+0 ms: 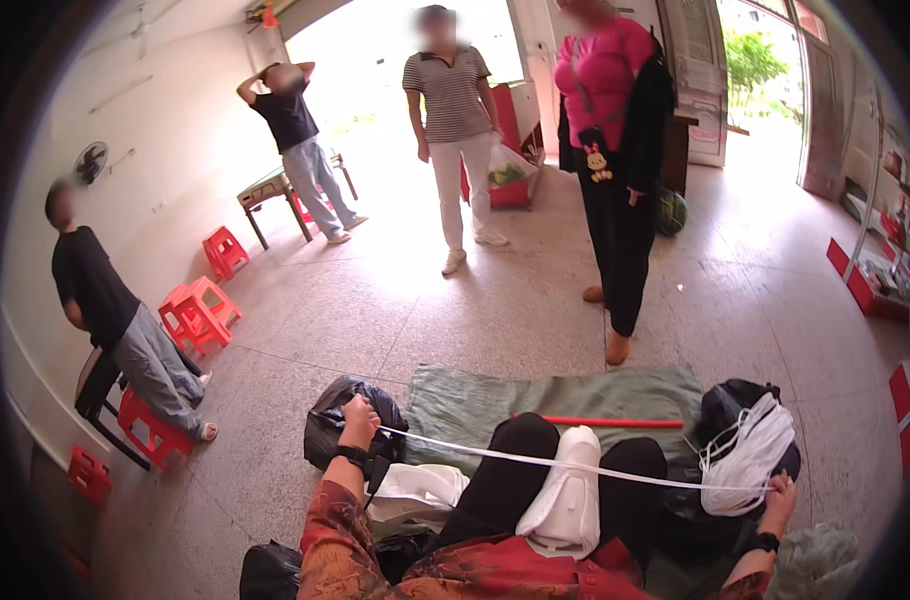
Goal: Manually lacing a white shoe with white laces while seated.
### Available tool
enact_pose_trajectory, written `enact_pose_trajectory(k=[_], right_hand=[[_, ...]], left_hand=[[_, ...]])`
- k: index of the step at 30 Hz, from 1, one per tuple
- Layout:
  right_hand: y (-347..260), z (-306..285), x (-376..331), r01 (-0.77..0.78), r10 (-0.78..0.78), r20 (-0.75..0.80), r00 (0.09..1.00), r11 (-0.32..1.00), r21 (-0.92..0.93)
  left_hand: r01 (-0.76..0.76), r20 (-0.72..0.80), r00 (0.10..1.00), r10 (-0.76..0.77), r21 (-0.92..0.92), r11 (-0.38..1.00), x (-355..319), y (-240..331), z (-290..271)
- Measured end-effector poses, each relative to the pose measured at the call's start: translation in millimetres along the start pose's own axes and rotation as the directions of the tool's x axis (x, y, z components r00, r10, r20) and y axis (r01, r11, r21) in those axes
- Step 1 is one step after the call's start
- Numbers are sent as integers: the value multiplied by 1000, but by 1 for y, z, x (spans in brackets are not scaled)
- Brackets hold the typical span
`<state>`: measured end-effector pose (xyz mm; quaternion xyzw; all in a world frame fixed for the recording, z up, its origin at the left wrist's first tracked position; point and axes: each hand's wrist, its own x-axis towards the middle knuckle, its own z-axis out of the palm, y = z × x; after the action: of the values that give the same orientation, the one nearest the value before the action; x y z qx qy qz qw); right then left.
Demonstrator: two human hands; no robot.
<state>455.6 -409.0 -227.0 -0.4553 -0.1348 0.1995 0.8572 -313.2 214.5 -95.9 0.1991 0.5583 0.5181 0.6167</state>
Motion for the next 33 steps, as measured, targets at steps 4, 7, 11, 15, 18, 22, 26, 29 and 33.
enact_pose_trajectory(k=[4, 7, 11, 15, 18, 22, 26, 29, 33], right_hand=[[-2, 43, 6, -261, 228, -457, 860, 965, -11], [-10, 70, 17, -443, 355, -379, 855, 879, -174], [-20, 4, 42, -532, 445, -292, 847, 701, -475], [17, 49, 36, -270, 224, -167, 960, 597, -755], [-9, -17, 60, 103, -83, 73, 994, 447, -888], [-22, 22, 29, -333, 380, -130, 916, 536, -776], [-40, -32, 37, 112, -90, 87, 992, 329, -938], [-53, -20, 23, 135, -144, 106, 984, 211, -968], [-54, 66, 22, 166, -124, 134, 983, 301, -939]], left_hand=[[1, -42, 999, -3, -31, 1000, -11, 4, -9], [-9, -72, 997, 8, -17, 1000, -20, 11, -11], [30, -12, 999, -31, -11, 999, 9, -3, 6], [-84, -90, 992, 87, 34, 996, -1, 22, -10], [-46, -49, 998, 46, -3, 999, 18, 15, 9], [-126, -144, 982, 123, -10, 992, -3, 45, -5], [-143, -132, 979, 153, 82, 986, 5, 26, -16], [-129, 40, 992, 123, 246, 960, -18, 23, 12], [-355, 435, 896, 88, 585, 729, -137, 19, 70]])
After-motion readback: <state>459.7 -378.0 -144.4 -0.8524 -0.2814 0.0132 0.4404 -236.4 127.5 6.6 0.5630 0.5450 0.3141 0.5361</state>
